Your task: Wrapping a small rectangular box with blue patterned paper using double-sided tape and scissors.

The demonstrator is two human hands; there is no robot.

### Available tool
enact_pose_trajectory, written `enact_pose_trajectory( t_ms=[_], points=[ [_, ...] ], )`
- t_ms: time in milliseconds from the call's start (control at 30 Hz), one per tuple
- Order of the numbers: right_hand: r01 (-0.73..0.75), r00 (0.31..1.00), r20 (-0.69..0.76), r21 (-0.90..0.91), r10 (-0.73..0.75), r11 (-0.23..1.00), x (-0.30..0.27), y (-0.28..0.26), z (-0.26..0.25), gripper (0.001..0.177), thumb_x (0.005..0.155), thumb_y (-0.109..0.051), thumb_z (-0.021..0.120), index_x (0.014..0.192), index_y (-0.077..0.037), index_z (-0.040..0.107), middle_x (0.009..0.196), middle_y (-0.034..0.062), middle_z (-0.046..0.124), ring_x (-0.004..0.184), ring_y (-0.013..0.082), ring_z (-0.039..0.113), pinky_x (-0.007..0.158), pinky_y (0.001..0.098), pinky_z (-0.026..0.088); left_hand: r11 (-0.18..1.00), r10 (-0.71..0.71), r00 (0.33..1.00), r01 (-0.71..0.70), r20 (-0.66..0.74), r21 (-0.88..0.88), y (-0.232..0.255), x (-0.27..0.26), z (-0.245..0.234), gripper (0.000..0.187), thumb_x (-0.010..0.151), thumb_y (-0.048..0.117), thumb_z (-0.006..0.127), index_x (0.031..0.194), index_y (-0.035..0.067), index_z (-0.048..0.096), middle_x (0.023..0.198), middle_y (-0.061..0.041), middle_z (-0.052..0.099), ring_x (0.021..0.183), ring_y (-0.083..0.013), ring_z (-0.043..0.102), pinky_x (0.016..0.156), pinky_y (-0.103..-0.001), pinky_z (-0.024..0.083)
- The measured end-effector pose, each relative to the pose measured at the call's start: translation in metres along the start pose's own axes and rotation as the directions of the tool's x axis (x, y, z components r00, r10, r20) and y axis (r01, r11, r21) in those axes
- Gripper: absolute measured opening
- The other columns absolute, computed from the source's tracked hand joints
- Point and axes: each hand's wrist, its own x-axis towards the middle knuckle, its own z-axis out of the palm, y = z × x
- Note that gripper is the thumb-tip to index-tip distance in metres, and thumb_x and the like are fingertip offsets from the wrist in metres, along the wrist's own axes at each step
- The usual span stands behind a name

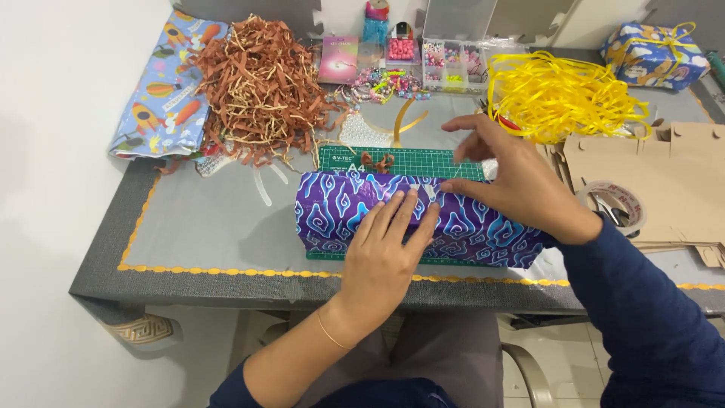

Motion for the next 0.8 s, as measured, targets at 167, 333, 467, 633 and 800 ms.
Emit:
enact_pose_trajectory(
  t_ms=[167,333,467,633,800],
  points=[
    [-0.024,1.000,0.005,0.193,0.023,0.981,0.006,-0.001,-0.003,0.020,0.092,-0.018,0.073,0.111,-0.010,0.073,0.104,0.0104,0.067,0.108,0.0267,0.065,0.096,0.0414,0.048,1.000,-0.018,1.000,0.018,0.000,0.020,0.000,-0.005,0.016,0.050,0.097,0.001,0.064,0.144,0.017,0.057,0.141,-0.023,0.059,0.133,-0.0368,0.058,0.112,-0.049,0.045],
    [-0.102,0.992,0.093,0.194,0.085,0.976,0.009,-0.019,0.008,0.011,0.088,-0.010,0.076,0.097,-0.006,0.080,0.084,0.0166,0.077,0.095,0.0328,0.073,0.092,0.0469,0.048,0.999,-0.028,0.999,0.029,-0.024,0.029,0.002,-0.007,0.022,0.047,0.098,0.007,0.065,0.143,0.019,0.057,0.139,-0.026,0.058,0.135,-0.0383,0.055,0.112,-0.050,0.041],
    [-0.128,0.988,0.109,0.165,0.111,0.978,0.014,-0.020,0.014,0.011,0.089,-0.008,0.074,0.097,-0.005,0.080,0.083,0.0170,0.077,0.089,0.0331,0.073,0.091,0.0477,0.049,0.999,-0.041,0.999,0.042,-0.028,0.034,0.003,-0.007,0.024,0.047,0.098,0.004,0.064,0.142,0.021,0.058,0.138,-0.026,0.058,0.136,-0.0376,0.054,0.112,-0.049,0.041],
    [-0.115,0.991,0.085,0.122,0.105,0.986,0.014,-0.014,0.021,0.009,0.088,-0.010,0.075,0.096,-0.007,0.079,0.080,0.0126,0.077,0.084,0.0281,0.071,0.087,0.0442,0.049,0.998,-0.051,0.998,0.052,-0.034,0.023,0.004,-0.007,0.023,0.047,0.098,0.004,0.064,0.141,0.022,0.059,0.137,-0.026,0.059,0.135,-0.0374,0.055,0.111,-0.049,0.041],
    [-0.033,0.999,0.009,-0.041,0.034,0.999,0.012,-0.007,0.032,0.008,0.086,-0.016,0.080,0.093,-0.014,0.079,0.076,0.0022,0.076,0.083,0.0222,0.071,0.090,0.0381,0.046,0.999,-0.050,0.998,0.050,-0.034,0.007,0.003,-0.008,0.026,0.046,0.097,0.004,0.064,0.140,0.022,0.059,0.140,-0.026,0.055,0.135,-0.0374,0.055,0.110,-0.049,0.041]
  ],
)
